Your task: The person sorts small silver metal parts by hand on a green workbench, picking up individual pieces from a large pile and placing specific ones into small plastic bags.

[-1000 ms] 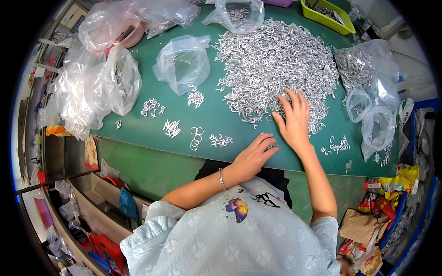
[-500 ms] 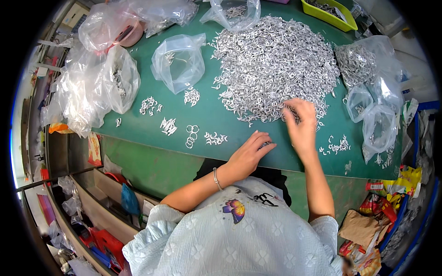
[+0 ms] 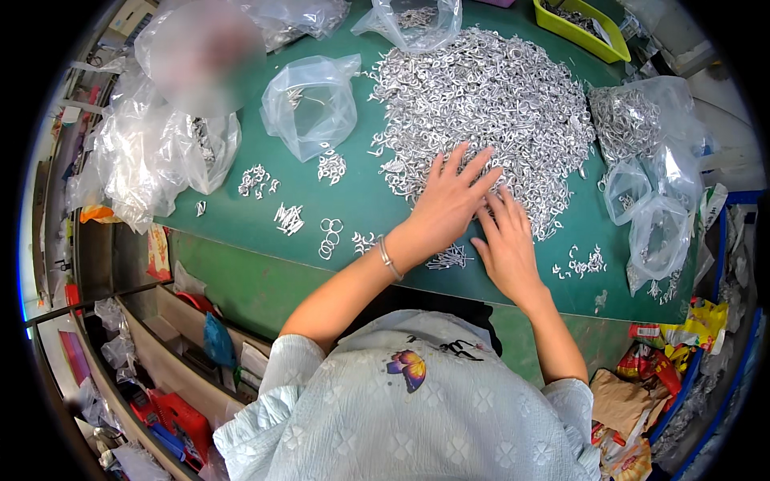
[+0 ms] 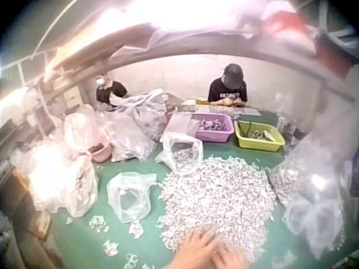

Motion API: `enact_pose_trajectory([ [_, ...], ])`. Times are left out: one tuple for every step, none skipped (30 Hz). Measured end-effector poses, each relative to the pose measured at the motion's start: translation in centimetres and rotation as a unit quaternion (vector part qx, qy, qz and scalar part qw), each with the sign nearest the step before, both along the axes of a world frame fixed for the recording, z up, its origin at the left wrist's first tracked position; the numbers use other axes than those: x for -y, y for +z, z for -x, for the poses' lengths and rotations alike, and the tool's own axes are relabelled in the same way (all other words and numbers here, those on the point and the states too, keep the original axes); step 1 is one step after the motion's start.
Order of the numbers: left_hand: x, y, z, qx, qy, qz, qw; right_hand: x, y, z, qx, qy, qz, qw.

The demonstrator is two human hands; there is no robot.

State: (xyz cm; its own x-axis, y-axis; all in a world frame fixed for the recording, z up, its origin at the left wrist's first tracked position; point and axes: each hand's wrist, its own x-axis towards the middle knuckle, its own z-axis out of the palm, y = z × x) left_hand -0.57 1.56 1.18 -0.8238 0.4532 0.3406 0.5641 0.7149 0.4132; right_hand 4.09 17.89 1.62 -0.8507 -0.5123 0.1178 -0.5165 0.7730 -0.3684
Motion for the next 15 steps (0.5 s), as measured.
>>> enact_pose_trajectory([
  [0.0,-0.5,0.3,-0.008,0.002,0.022,1.000,-0.2,0.2,-0.3,0.019,0.017,-0.006,1.000],
  [0.2,-1.3,0.5,-0.017,0.004,0.044,0.999,-0.5,0.8,-0.6,0.030,0.017,0.002,0.999],
  [0.3,-1.7,0.8,-0.026,0.003,0.064,0.998,-1.0,1.0,-0.8,0.034,0.016,-0.001,0.999],
  [0.9,-2.0,1.3,-0.030,-0.002,0.108,0.994,-1.9,1.1,-0.8,0.039,0.015,-0.005,0.999],
  [1.5,-2.2,1.4,-0.029,0.019,0.119,0.992,-2.6,1.3,-0.8,0.043,0.014,-0.008,0.999],
  [2.0,-1.9,1.4,-0.027,0.039,0.132,0.990,-2.9,1.6,-0.8,0.042,-0.005,0.037,0.998],
  [2.6,-1.6,1.4,-0.026,0.059,0.145,0.987,-3.4,1.5,-0.5,0.020,-0.021,0.034,0.999],
  [3.3,-1.4,1.9,-0.029,0.088,0.148,0.985,-4.1,1.4,0.0,-0.002,-0.038,0.031,0.999],
  [4.1,-1.4,2.2,-0.028,0.097,0.137,0.985,-4.5,1.3,0.5,-0.026,-0.053,0.028,0.998],
  [4.8,-1.5,2.4,-0.027,0.106,0.126,0.986,-4.7,1.6,1.0,-0.070,-0.078,0.044,0.994],
  [5.1,-1.5,2.5,-0.027,0.116,0.114,0.986,-4.9,1.5,1.2,-0.071,-0.098,0.059,0.991],
  [5.0,-1.1,2.4,-0.034,0.119,0.123,0.985,-5.0,1.4,1.5,-0.071,-0.120,0.074,0.987],
  [4.6,-0.8,2.2,-0.025,0.116,0.098,0.988,-4.8,1.3,1.8,-0.070,-0.141,0.089,0.983],
  [4.0,-0.5,1.9,-0.016,0.112,0.073,0.991,-4.3,1.4,2.2,-0.093,-0.140,0.096,0.981],
  [3.3,-0.1,1.6,-0.008,0.108,0.048,0.993,-3.6,1.3,2.6,-0.099,-0.137,0.111,0.979],
])
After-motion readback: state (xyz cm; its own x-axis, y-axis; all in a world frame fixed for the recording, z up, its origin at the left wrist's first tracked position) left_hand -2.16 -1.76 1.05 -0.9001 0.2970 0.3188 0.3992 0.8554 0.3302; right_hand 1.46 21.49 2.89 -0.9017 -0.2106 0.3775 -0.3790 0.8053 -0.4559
